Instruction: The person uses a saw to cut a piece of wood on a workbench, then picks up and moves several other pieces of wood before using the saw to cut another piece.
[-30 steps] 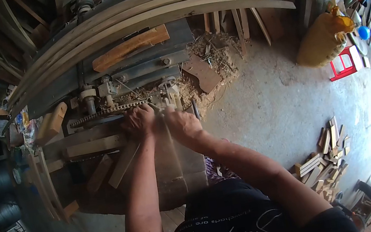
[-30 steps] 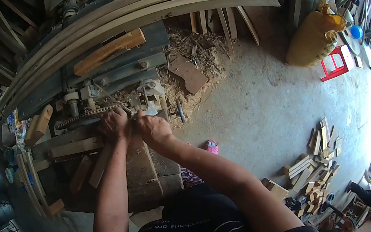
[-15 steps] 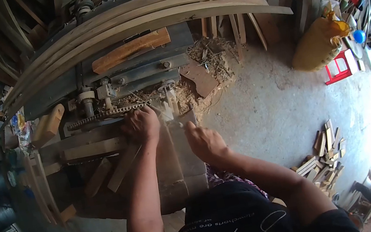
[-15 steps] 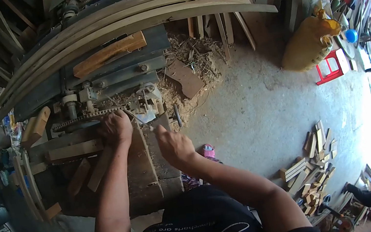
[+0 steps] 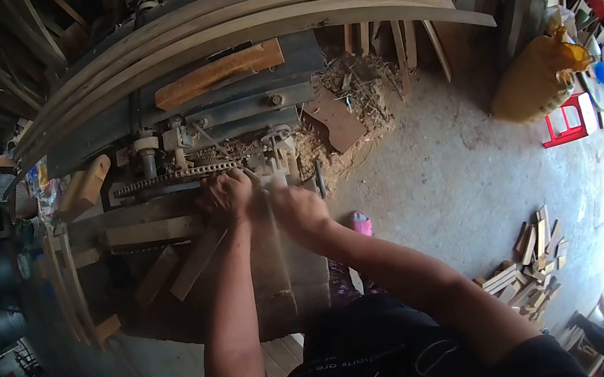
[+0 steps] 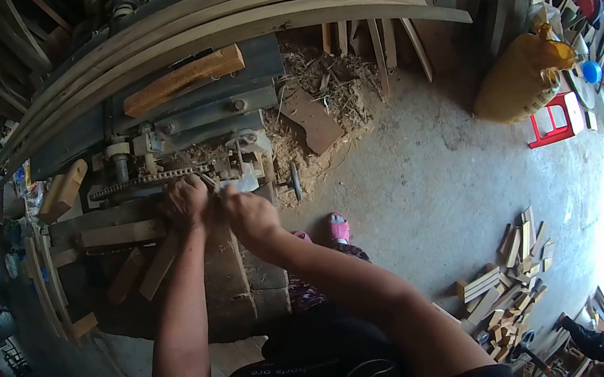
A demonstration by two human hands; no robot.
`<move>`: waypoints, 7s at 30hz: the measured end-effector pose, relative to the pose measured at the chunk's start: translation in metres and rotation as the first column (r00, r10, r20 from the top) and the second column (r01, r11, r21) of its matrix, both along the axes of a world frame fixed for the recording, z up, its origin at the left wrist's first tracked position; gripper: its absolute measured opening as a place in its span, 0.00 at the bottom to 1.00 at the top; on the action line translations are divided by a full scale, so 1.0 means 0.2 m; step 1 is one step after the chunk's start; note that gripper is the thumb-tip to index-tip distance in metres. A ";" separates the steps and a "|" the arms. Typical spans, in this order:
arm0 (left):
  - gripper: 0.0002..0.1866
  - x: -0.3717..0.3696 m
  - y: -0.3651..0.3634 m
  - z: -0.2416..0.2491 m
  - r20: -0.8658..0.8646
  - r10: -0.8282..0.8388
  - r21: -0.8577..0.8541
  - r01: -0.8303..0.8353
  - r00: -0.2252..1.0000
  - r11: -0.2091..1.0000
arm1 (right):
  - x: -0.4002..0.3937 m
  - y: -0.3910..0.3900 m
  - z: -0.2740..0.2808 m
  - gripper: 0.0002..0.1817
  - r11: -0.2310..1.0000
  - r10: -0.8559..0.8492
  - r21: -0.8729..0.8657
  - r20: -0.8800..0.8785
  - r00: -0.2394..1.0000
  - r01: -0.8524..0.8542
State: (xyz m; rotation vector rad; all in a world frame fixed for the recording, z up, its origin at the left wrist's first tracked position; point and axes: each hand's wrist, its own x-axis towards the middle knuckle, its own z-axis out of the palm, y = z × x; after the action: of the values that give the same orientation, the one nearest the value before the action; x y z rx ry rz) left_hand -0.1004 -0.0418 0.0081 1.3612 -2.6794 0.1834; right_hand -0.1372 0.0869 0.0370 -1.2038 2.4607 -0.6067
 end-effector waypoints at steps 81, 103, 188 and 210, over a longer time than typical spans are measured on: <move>0.20 0.02 -0.03 -0.14 -0.101 0.040 0.007 -0.039 0.994 0.999 | 0.07 0.15 -0.03 0.06 0.979 -0.102 0.185 0.090 0.991 0.084; 0.21 -0.05 -0.02 0.10 0.095 0.150 0.329 -0.173 0.984 0.928 | 0.04 0.03 -0.07 0.07 0.993 -0.096 -0.060 0.108 0.990 0.103; 0.21 -0.05 0.00 0.08 0.013 0.076 0.141 -0.077 0.997 0.987 | -0.07 -0.09 0.04 0.08 0.988 -0.045 0.157 0.230 0.972 0.009; 0.23 -0.09 -0.03 0.10 0.193 0.167 0.309 -0.222 0.967 0.925 | -0.05 -0.05 -0.04 0.09 0.994 -0.101 -0.004 0.269 0.958 0.106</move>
State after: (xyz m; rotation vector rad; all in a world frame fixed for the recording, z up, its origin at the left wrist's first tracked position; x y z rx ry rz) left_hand -0.1174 -0.0479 0.0276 1.7854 -2.7970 -0.1505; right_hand -0.1476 0.0760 0.0293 -0.9336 2.3016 -0.7691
